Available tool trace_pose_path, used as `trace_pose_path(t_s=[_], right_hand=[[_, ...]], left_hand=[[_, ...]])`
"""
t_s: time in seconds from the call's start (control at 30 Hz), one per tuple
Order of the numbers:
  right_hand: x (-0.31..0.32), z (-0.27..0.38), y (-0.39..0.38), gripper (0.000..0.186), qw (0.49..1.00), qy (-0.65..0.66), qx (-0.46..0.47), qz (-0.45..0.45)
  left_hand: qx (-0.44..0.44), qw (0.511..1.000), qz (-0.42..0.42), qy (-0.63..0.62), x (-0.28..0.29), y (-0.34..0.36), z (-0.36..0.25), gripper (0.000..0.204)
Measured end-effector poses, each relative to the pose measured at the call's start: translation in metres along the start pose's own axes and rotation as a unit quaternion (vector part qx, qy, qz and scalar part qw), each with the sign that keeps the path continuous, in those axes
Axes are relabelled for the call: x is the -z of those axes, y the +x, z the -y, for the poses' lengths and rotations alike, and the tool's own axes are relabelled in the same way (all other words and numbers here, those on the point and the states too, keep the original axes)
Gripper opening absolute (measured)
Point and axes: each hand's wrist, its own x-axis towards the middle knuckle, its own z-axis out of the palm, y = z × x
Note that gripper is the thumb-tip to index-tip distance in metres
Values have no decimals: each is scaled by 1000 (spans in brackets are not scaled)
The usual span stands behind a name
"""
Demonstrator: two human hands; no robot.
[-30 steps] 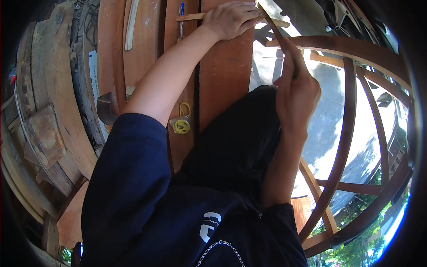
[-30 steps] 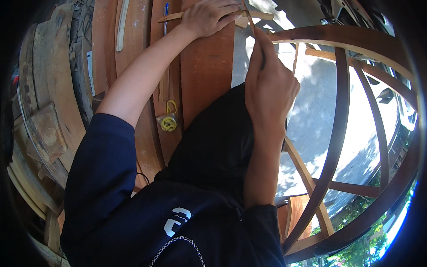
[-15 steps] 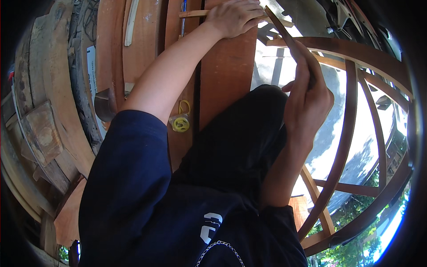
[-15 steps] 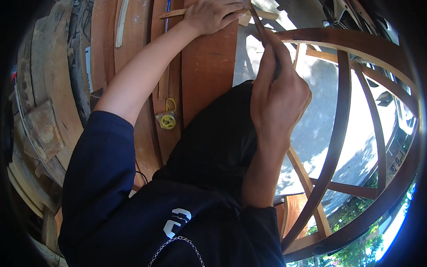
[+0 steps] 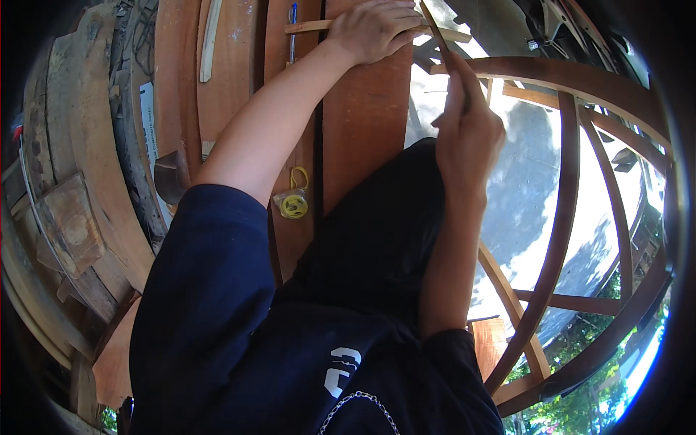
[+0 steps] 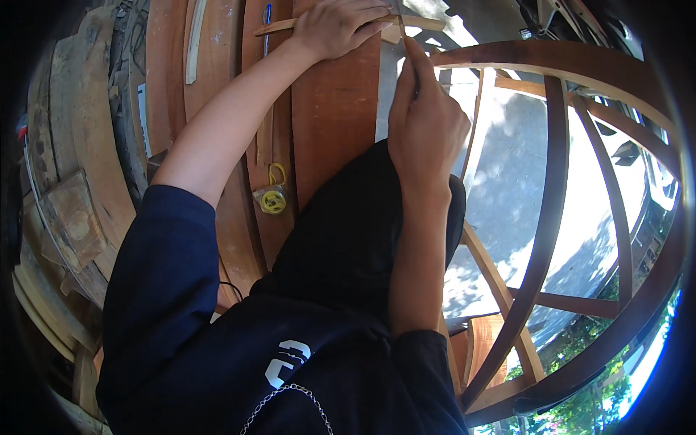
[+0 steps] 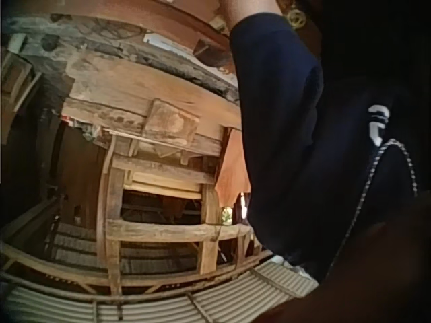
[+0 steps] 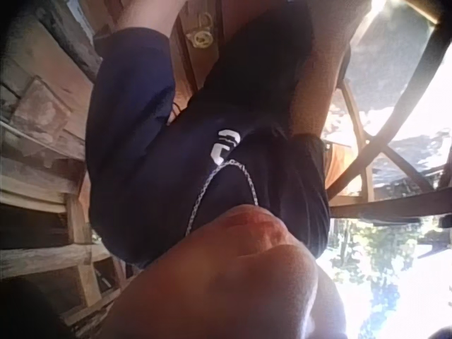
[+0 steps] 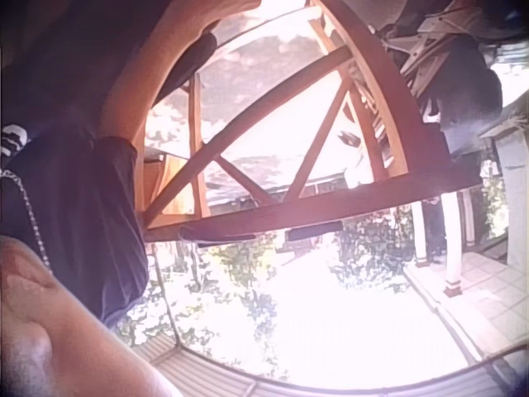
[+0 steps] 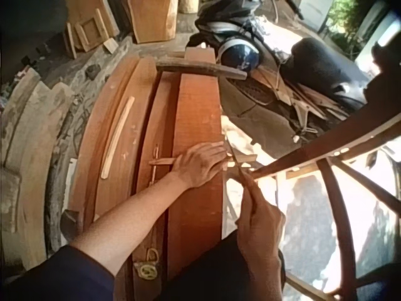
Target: Cleaning, measuring, marking, and sawing a small piece of wood in a workshop environment.
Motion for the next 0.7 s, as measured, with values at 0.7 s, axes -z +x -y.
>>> trace_pose_path(t_s=[0.7], right_hand=[[-28, -31, -57, 35, 975, 196, -31, -97]], left_hand=[[15, 1000, 23, 4, -2, 2, -1, 39]])
